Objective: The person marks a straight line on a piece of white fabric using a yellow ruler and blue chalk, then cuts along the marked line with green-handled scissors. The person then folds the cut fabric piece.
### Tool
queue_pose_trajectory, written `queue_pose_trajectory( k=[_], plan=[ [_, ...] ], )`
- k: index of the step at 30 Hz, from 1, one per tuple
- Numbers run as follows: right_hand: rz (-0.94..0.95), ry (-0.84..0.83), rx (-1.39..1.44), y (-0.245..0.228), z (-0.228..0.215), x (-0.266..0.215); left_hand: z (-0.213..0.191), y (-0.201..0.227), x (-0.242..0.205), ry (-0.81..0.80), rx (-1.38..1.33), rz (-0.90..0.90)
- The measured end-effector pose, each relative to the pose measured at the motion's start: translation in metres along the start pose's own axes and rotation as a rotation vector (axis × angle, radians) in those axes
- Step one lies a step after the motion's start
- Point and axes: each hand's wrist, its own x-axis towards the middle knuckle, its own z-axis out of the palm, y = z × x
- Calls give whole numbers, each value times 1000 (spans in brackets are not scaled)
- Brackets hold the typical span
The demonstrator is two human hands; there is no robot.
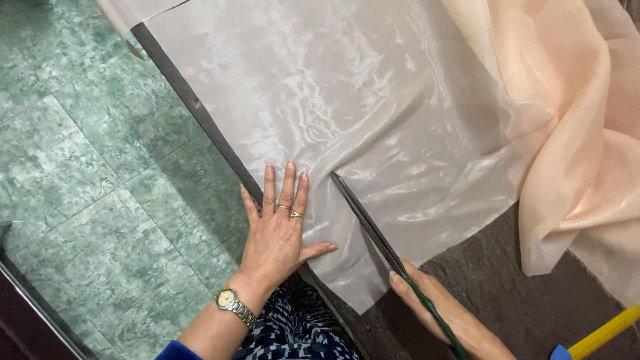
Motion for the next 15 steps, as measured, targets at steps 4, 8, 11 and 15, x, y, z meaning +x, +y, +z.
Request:
queue_pose_trajectory(
  k=[4,8,11,15],
  plan=[
    [-160,-207,132,33,-16,-46,1,-1,1,2,-71,-1],
    [50,-3,-44,7,-6,-28,0,-1,0,-1,-62,-3],
    [30,2,-14,-13,0,-10,0,0,0,2,-57,0],
    [17,6,46,-26,6,3,0,0,0,3,-54,-1]
  ],
)
